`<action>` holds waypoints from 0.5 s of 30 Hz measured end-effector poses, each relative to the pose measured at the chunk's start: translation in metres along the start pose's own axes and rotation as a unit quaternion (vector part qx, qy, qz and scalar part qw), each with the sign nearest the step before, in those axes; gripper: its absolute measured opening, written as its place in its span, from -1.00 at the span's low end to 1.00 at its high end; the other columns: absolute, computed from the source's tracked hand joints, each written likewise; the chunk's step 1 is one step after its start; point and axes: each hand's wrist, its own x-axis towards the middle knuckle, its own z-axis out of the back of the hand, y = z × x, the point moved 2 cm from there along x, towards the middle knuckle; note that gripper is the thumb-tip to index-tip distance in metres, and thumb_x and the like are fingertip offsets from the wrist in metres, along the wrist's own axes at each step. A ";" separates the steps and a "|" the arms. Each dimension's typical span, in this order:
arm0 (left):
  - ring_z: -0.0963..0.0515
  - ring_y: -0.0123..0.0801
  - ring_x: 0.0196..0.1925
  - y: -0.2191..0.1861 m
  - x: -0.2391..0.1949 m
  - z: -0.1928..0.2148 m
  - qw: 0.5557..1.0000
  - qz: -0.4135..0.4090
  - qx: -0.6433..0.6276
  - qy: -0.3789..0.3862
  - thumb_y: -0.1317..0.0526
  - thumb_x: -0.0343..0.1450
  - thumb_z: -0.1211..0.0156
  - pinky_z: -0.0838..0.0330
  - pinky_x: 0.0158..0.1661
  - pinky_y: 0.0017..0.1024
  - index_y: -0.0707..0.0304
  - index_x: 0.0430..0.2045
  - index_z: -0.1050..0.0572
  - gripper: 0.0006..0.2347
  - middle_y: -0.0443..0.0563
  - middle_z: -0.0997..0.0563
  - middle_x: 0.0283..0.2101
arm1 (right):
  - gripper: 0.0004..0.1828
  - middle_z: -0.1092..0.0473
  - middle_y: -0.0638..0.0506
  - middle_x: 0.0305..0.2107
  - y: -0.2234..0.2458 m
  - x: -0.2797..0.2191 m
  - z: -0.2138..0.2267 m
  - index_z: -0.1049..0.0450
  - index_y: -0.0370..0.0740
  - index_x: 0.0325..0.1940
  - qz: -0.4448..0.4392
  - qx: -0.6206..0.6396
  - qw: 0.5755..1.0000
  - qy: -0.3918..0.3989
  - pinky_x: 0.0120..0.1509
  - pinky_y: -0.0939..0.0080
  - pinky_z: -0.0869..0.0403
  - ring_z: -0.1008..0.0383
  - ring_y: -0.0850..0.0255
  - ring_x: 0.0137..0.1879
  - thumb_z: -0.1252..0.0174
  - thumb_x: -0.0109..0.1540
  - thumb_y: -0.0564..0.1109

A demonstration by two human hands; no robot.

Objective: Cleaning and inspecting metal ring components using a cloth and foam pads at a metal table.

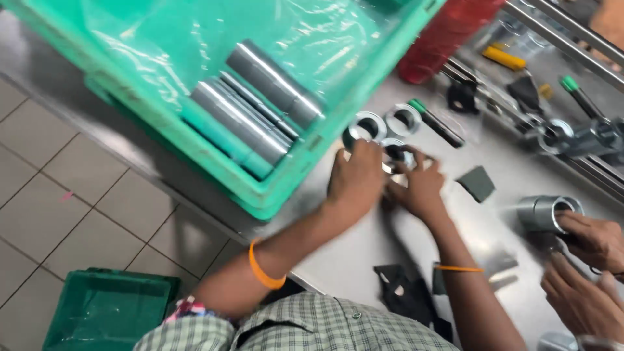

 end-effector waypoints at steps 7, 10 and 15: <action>-0.43 -0.06 0.16 0.040 0.027 -0.093 0.999 -0.021 0.011 -0.037 0.29 0.40 -0.13 -0.14 0.33 0.09 0.28 -0.29 -0.52 -0.90 0.14 -0.53 -0.09 | -0.71 -0.39 -0.10 -0.14 0.000 -0.029 0.020 -0.46 -0.24 -0.15 0.048 0.233 0.971 -0.027 0.19 -0.08 -0.34 -0.33 -0.15 0.12 -0.38 0.12 -0.16; -0.46 -0.03 0.12 0.029 0.013 -0.071 0.998 -0.018 -0.052 0.002 0.31 0.38 -0.16 0.00 0.41 0.23 0.31 -0.27 -0.52 -0.88 0.17 -0.53 -0.10 | -0.72 -0.35 -0.11 -0.14 -0.009 0.000 0.018 -0.45 -0.27 -0.16 0.012 0.253 0.964 -0.076 0.15 -0.05 -0.37 -0.32 -0.14 0.09 -0.38 0.16 -0.17; -0.51 0.08 0.04 -0.009 -0.009 0.057 0.943 0.057 -0.322 0.054 0.15 0.45 -0.24 -0.01 0.37 0.14 0.48 -0.09 -0.49 -0.70 0.26 -0.54 -0.10 | -0.70 -0.39 -0.07 -0.14 -0.014 0.062 0.012 -0.52 -0.27 -0.11 0.006 0.255 0.962 -0.097 0.08 -0.07 -0.41 -0.33 -0.13 0.06 -0.41 0.15 -0.12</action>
